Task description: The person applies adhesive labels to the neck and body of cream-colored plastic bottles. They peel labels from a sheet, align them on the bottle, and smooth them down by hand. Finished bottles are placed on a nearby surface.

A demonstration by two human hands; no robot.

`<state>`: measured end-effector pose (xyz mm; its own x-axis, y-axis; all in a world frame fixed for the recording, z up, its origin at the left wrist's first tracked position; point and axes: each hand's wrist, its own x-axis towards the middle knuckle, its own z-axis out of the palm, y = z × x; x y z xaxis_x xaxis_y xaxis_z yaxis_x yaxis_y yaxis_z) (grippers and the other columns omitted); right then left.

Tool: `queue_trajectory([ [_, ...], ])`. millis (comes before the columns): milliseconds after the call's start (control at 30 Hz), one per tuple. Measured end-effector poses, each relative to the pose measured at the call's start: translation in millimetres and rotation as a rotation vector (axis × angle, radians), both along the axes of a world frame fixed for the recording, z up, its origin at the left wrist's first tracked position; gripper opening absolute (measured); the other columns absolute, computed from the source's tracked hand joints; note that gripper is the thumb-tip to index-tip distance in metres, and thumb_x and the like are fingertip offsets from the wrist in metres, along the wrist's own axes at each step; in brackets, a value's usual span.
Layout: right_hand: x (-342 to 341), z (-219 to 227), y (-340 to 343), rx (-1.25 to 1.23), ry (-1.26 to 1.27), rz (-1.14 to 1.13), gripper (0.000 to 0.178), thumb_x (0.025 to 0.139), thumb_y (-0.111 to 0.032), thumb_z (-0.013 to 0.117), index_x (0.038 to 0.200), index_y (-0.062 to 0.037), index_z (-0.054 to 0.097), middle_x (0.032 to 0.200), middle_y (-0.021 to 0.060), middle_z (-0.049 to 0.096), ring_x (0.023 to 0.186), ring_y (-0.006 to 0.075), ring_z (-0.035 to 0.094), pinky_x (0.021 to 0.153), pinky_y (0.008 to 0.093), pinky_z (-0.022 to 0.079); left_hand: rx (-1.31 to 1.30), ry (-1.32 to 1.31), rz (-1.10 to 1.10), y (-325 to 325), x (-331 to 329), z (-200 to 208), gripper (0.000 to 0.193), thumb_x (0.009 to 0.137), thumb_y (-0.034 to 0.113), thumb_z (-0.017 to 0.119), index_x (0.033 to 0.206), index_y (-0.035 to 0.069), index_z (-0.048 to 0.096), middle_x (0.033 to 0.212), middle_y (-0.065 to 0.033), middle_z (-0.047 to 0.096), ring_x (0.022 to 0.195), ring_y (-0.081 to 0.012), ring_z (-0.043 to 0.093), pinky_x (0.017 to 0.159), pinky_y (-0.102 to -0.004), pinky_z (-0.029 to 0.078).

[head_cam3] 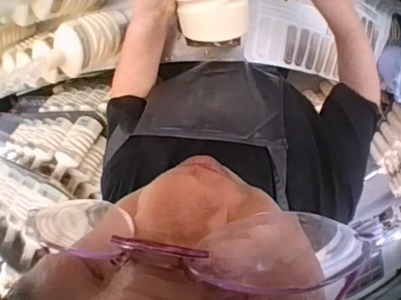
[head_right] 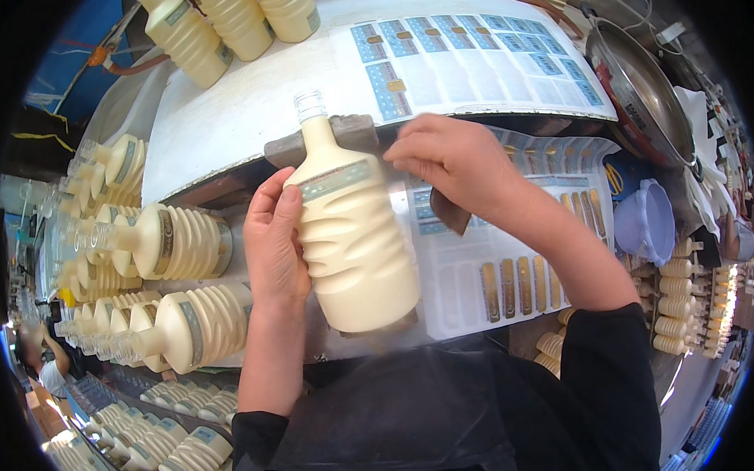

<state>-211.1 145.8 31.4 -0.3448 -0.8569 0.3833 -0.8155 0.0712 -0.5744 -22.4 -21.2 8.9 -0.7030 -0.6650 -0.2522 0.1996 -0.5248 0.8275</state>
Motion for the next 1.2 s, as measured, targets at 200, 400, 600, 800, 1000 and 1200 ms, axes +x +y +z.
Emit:
queue_trajectory([
  [200, 37.8, -2.4, -16.1, 0.117, -0.951, -0.173, 0.044, 0.109, -0.037, 0.052, 0.130, -0.0009, 0.061, 0.092, 0.0005, 0.063, 0.074, 0.0033, 0.052, 0.063, 0.0183, 0.042, 0.065, 0.021, 0.007, -3.4, 0.7, -3.3, 0.028, 0.099, 0.006, 0.067, 0.125, 0.001, 0.061, 0.118, -0.0077, 0.065, 0.104, -0.0130, 0.062, 0.094, -0.0296, 0.052],
  [400, 47.8, -13.5, -31.7, 0.122, -0.966, -0.253, 0.039, 0.103, -0.035, 0.063, 0.124, -0.0021, 0.059, 0.091, 0.0000, 0.062, 0.075, 0.0038, 0.050, 0.066, 0.0208, 0.042, -0.012, -0.002, 0.004, -2.8, 0.2, -5.9, 0.028, 0.098, 0.006, 0.067, 0.125, 0.000, 0.061, 0.118, -0.0082, 0.065, 0.105, -0.0135, 0.062, 0.095, -0.0301, 0.052],
  [600, 52.4, -9.2, -32.2, 0.104, -1.007, -0.262, 0.039, 0.103, -0.035, 0.062, 0.125, -0.0028, 0.059, 0.090, -0.0019, 0.062, 0.074, 0.0033, 0.049, 0.064, 0.0202, 0.040, 0.008, 0.003, 0.004, -3.4, 1.2, -7.9, 0.028, 0.099, 0.007, 0.067, 0.126, 0.000, 0.061, 0.118, -0.0088, 0.066, 0.105, -0.0143, 0.063, 0.095, -0.0307, 0.053],
  [800, 49.0, 2.0, -25.4, 0.092, -1.058, -0.206, 0.038, 0.107, -0.034, 0.056, 0.127, -0.0023, 0.059, 0.087, -0.0039, 0.058, 0.069, 0.0003, 0.047, 0.059, 0.0159, 0.037, 0.096, 0.072, -0.012, -6.8, 6.2, -6.9, 0.029, 0.100, 0.008, 0.065, 0.128, 0.000, 0.063, 0.121, -0.0098, 0.068, 0.106, -0.0149, 0.065, 0.094, -0.0313, 0.054],
  [1000, 56.8, 0.4, -27.9, 0.057, -0.940, -0.224, 0.036, 0.105, -0.030, 0.061, 0.126, -0.0013, 0.058, 0.089, -0.0031, 0.058, 0.075, 0.0006, 0.051, 0.063, 0.0164, 0.041, 0.126, 0.058, -0.017, -5.9, 7.5, -5.3, 0.031, 0.100, 0.007, 0.065, 0.130, -0.001, 0.063, 0.122, -0.0103, 0.068, 0.107, -0.0155, 0.066, 0.095, -0.0322, 0.054],
  [1200, 53.4, -3.6, -30.0, 0.107, -0.892, -0.256, 0.036, 0.100, -0.027, 0.068, 0.124, -0.0016, 0.058, 0.089, -0.0017, 0.060, 0.082, 0.0031, 0.055, 0.073, 0.0187, 0.044, 0.086, 0.055, -0.024, -3.1, 6.3, -5.8, 0.036, 0.097, 0.005, 0.068, 0.132, -0.001, 0.061, 0.125, -0.0116, 0.067, 0.108, -0.0167, 0.066, 0.096, -0.0323, 0.055],
])
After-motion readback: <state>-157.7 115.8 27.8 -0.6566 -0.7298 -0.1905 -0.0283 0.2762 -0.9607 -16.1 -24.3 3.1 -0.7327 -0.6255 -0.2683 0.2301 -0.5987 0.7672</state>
